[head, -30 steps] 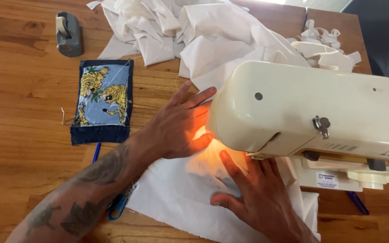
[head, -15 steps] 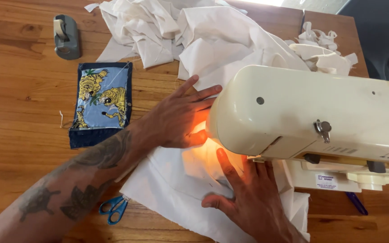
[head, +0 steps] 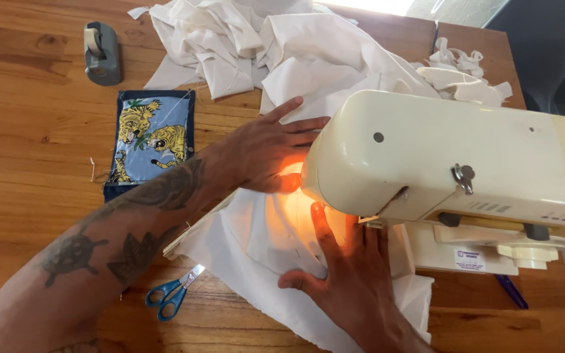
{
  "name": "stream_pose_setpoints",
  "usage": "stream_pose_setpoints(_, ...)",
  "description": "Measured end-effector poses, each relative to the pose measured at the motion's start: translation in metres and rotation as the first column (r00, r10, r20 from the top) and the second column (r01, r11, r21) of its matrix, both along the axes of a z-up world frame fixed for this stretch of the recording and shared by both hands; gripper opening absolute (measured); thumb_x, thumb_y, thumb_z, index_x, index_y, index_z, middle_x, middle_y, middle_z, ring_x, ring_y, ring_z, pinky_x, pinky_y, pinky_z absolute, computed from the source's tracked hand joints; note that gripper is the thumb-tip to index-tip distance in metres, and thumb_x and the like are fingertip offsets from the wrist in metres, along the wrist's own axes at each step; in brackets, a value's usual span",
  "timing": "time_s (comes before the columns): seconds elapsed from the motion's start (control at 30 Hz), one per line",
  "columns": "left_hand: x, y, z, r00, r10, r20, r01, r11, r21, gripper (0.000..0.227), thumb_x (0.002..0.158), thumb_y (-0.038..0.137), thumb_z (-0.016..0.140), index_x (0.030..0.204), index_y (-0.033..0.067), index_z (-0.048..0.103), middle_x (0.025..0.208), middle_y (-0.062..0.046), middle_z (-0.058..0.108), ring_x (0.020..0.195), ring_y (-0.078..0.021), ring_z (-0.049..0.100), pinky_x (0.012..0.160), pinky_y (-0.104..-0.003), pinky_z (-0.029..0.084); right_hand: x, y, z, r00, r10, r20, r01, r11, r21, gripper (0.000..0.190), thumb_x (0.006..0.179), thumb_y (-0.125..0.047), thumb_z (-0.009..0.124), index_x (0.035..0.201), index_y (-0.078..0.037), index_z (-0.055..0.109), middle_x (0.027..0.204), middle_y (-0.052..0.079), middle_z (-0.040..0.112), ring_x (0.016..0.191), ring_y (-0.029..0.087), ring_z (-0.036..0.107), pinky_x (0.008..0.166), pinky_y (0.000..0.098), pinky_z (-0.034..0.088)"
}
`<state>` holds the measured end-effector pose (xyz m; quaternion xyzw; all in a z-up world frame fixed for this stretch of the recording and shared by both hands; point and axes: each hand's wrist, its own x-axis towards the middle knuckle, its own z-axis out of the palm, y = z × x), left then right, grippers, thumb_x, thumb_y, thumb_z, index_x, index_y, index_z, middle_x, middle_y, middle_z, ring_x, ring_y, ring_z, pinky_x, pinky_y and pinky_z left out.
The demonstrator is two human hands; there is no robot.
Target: Trimming excess thread from fabric and sewing along a marked line using a sewing machine
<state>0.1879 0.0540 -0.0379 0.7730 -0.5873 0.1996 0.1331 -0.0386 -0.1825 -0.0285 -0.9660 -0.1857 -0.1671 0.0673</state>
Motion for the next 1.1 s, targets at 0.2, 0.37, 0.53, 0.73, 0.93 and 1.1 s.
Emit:
stream_pose_setpoints(0.2,0.010,0.001,-0.002,1.000,-0.006,0.002,0.006,0.999,0.035,0.075,0.107,0.048,0.063,0.174,0.0136,0.059,0.180,-0.005,0.060,0.175,-0.0237,0.042,0.147,-0.061,0.007,0.001,0.002,-0.006,0.999,-0.053,0.012,0.054,0.996,-0.071,0.124,0.081,-0.110,0.054,0.169,-0.022,0.057,0.163,0.032,0.056,0.097,0.050,0.063,0.098,0.0651,0.054)
stream_pose_setpoints(0.37,0.018,-0.001,0.002,0.999,-0.039,-0.003,0.039,0.993,0.110,0.075,0.112,0.051,0.054,0.177,0.0137,0.053,0.183,-0.005,0.055,0.177,-0.0245,0.035,0.146,-0.064,0.004,-0.001,0.004,-0.004,0.998,0.000,0.062,0.001,1.000,-0.014,0.113,0.080,-0.104,0.073,0.166,-0.030,0.061,0.164,0.036,0.053,0.136,0.057,0.056,0.120,0.0727,0.043)
stream_pose_setpoints(0.53,-0.004,0.000,0.022,0.999,0.028,-0.042,-0.024,0.995,0.096,0.071,0.107,0.045,0.062,0.173,0.0203,0.060,0.184,-0.005,0.053,0.179,-0.0280,0.027,0.143,-0.071,0.003,-0.020,0.006,-0.004,1.000,0.015,0.001,-0.015,1.000,0.009,0.110,0.084,-0.102,0.070,0.170,-0.034,0.055,0.177,0.039,0.036,0.144,0.055,0.048,0.129,0.0750,0.029)
stream_pose_setpoints(0.73,-0.099,-0.016,0.024,0.895,0.393,-0.212,-0.384,0.919,0.086,0.091,0.091,0.053,0.074,0.168,0.0062,0.061,0.182,-0.015,0.050,0.178,-0.0332,0.027,0.141,-0.070,0.011,-0.024,0.009,0.005,1.000,0.022,0.003,-0.022,0.997,0.080,0.106,0.091,-0.099,0.053,0.169,-0.027,0.057,0.167,0.039,0.044,0.135,0.057,0.049,0.127,0.0760,0.030)
stream_pose_setpoints(0.93,-0.183,-0.019,0.025,0.615,0.643,-0.456,-0.722,0.692,0.003,0.108,0.103,0.073,0.063,0.183,0.0075,0.032,0.192,-0.021,0.030,0.178,-0.0410,0.026,0.135,-0.068,0.024,-0.035,-0.006,-0.005,0.997,0.040,-0.061,-0.035,0.997,0.070,0.100,0.098,-0.091,0.054,0.172,-0.025,0.054,0.178,0.040,0.035,0.160,0.061,0.037,0.135,0.0748,0.022)
stream_pose_setpoints(1.1,-0.229,0.002,-0.001,0.361,0.794,-0.489,-0.893,0.445,0.063,0.139,0.075,0.093,0.091,0.172,0.0067,0.043,0.171,-0.027,0.050,0.162,-0.0478,0.044,0.123,-0.065,0.042,-0.052,-0.037,-0.013,0.996,0.072,0.053,-0.084,0.961,0.263,0.082,0.102,-0.048,0.084,0.168,-0.009,0.054,0.171,0.014,0.059,0.166,0.044,0.050,0.139,0.0611,0.040)
